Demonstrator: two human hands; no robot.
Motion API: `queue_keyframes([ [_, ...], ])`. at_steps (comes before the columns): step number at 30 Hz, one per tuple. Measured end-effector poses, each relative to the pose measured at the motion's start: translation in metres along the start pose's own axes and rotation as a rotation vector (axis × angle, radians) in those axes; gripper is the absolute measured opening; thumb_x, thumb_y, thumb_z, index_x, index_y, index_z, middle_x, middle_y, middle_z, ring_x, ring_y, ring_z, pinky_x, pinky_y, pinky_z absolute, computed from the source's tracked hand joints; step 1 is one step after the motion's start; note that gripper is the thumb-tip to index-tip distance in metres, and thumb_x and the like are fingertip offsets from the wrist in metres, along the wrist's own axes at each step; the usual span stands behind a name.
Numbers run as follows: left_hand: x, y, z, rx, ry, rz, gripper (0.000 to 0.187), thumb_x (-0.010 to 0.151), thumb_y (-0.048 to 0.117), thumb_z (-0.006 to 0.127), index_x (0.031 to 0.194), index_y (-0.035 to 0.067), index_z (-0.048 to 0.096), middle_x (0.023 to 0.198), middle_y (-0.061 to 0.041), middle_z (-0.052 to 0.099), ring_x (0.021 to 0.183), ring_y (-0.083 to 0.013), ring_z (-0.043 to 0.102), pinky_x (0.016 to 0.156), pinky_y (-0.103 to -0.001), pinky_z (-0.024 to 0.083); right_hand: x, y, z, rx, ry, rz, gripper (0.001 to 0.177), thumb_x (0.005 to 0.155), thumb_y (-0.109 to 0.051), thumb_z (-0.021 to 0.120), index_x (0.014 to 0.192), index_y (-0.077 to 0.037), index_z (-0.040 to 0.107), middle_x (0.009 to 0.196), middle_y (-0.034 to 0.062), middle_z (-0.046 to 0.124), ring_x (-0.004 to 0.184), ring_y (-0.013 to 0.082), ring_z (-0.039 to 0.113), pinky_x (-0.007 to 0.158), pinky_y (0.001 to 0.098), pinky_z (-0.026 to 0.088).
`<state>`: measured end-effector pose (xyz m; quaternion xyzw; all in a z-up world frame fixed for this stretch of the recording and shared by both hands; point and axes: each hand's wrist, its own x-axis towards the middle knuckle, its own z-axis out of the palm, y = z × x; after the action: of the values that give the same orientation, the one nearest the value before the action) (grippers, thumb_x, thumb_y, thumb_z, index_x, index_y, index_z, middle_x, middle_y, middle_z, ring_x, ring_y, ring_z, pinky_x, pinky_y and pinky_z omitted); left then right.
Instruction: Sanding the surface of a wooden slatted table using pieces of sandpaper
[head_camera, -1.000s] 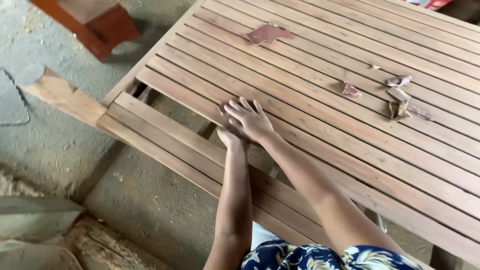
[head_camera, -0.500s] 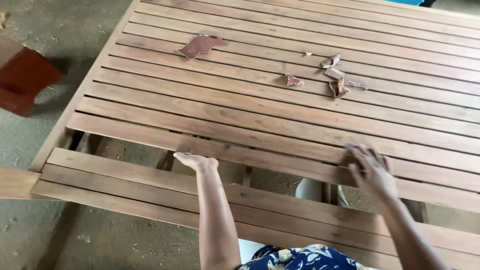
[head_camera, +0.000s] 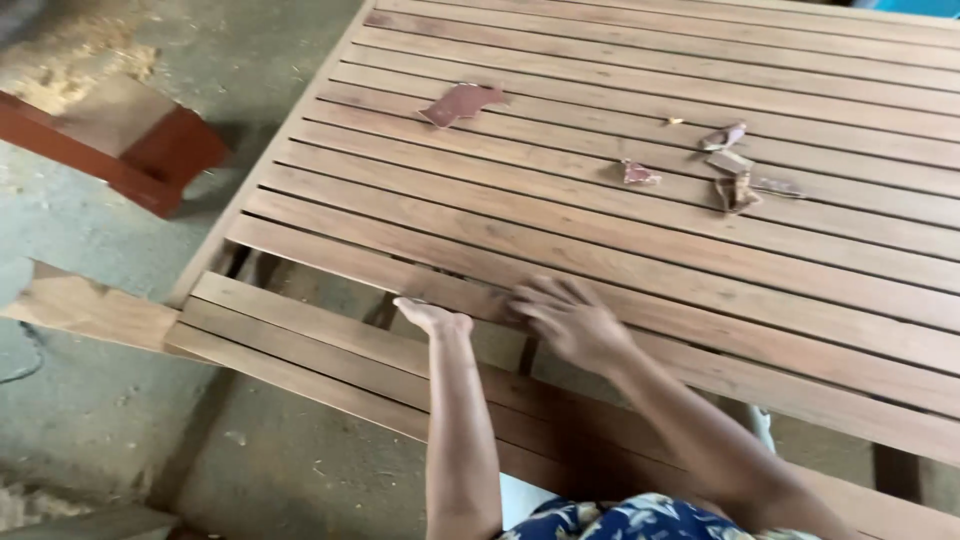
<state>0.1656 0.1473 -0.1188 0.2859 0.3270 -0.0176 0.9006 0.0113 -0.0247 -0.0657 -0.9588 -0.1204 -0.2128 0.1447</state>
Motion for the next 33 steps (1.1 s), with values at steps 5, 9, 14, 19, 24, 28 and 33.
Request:
queue_keyframes([
  [5, 0.027, -0.015, -0.019, 0.011, 0.024, -0.073, 0.088, 0.097, 0.076, 0.038, 0.164, 0.021, 0.021, 0.171, -0.009, 0.012, 0.158, -0.0303, 0.012, 0.128, -0.048, 0.014, -0.164, 0.107, -0.062, -0.315, -0.024, 0.364, 0.035, 0.105, -0.039, 0.048, 0.138, -0.042, 0.058, 0.159, -0.0231, 0.047, 0.155, 0.0056, 0.035, 0.13, 0.0335, 0.018],
  [9, 0.031, -0.018, -0.014, -0.032, 0.037, -0.095, 0.086, 0.097, 0.075, 0.037, 0.163, 0.021, 0.023, 0.168, -0.009, 0.018, 0.152, -0.0301, 0.018, 0.124, -0.047, 0.019, -0.151, 0.084, -0.051, -0.347, -0.008, 0.278, 0.04, 0.103, -0.021, 0.048, 0.138, -0.036, 0.06, 0.159, -0.0171, 0.05, 0.159, 0.0119, 0.033, 0.132, 0.0372, 0.01],
  [14, 0.039, -0.017, -0.001, -0.078, 0.004, -0.126, 0.081, 0.098, 0.073, 0.035, 0.16, 0.021, 0.029, 0.158, -0.01, 0.034, 0.136, -0.0296, 0.036, 0.111, -0.044, 0.034, 0.018, -0.01, 0.026, -0.172, -0.255, -0.143, 0.068, 0.085, -0.021, 0.071, 0.149, -0.017, 0.047, 0.165, 0.0018, 0.039, 0.154, 0.021, 0.032, 0.126, 0.0465, 0.021],
  [19, 0.032, -0.031, 0.016, -0.139, -0.039, -0.154, 0.078, 0.099, 0.071, 0.033, 0.158, 0.021, 0.034, 0.15, -0.01, 0.046, 0.124, -0.0291, 0.05, 0.101, -0.041, 0.045, 0.135, -0.014, 0.115, 0.105, -0.249, -0.129, 0.041, 0.11, -0.035, 0.044, 0.15, -0.025, 0.045, 0.16, -0.0025, 0.047, 0.15, 0.0194, 0.041, 0.125, 0.0502, 0.023],
  [24, -0.005, 0.01, 0.036, -0.295, -0.042, -0.04, 0.075, 0.1, 0.07, 0.031, 0.156, 0.02, 0.039, 0.143, -0.011, 0.058, 0.112, -0.0286, 0.064, 0.091, -0.039, 0.057, 0.074, -0.005, 0.055, 0.125, 0.069, -0.358, 0.028, 0.103, -0.03, 0.063, 0.129, -0.021, 0.068, 0.136, -0.0008, 0.07, 0.13, 0.0201, 0.063, 0.112, 0.041, 0.042],
  [28, -0.052, 0.032, 0.048, -0.103, 0.133, -0.206, 0.085, 0.09, 0.079, 0.031, 0.159, 0.03, 0.027, 0.166, 0.005, 0.022, 0.152, -0.0202, 0.024, 0.124, -0.042, 0.022, -0.03, 0.035, -0.013, 0.096, -0.249, -0.155, 0.048, 0.103, -0.031, 0.049, 0.15, -0.025, 0.051, 0.16, -0.0062, 0.046, 0.153, 0.0145, 0.033, 0.125, 0.0443, 0.022],
  [33, -0.002, -0.005, 0.023, -0.045, 0.212, -0.201, 0.097, 0.084, 0.08, 0.024, 0.164, 0.026, 0.015, 0.172, 0.0, 0.01, 0.158, -0.0227, 0.013, 0.128, -0.051, 0.015, -0.044, 0.052, -0.007, 0.068, -0.255, -0.176, 0.052, 0.103, -0.031, 0.045, 0.154, -0.03, 0.046, 0.163, -0.0101, 0.042, 0.155, 0.0097, 0.03, 0.128, 0.0429, 0.019],
])
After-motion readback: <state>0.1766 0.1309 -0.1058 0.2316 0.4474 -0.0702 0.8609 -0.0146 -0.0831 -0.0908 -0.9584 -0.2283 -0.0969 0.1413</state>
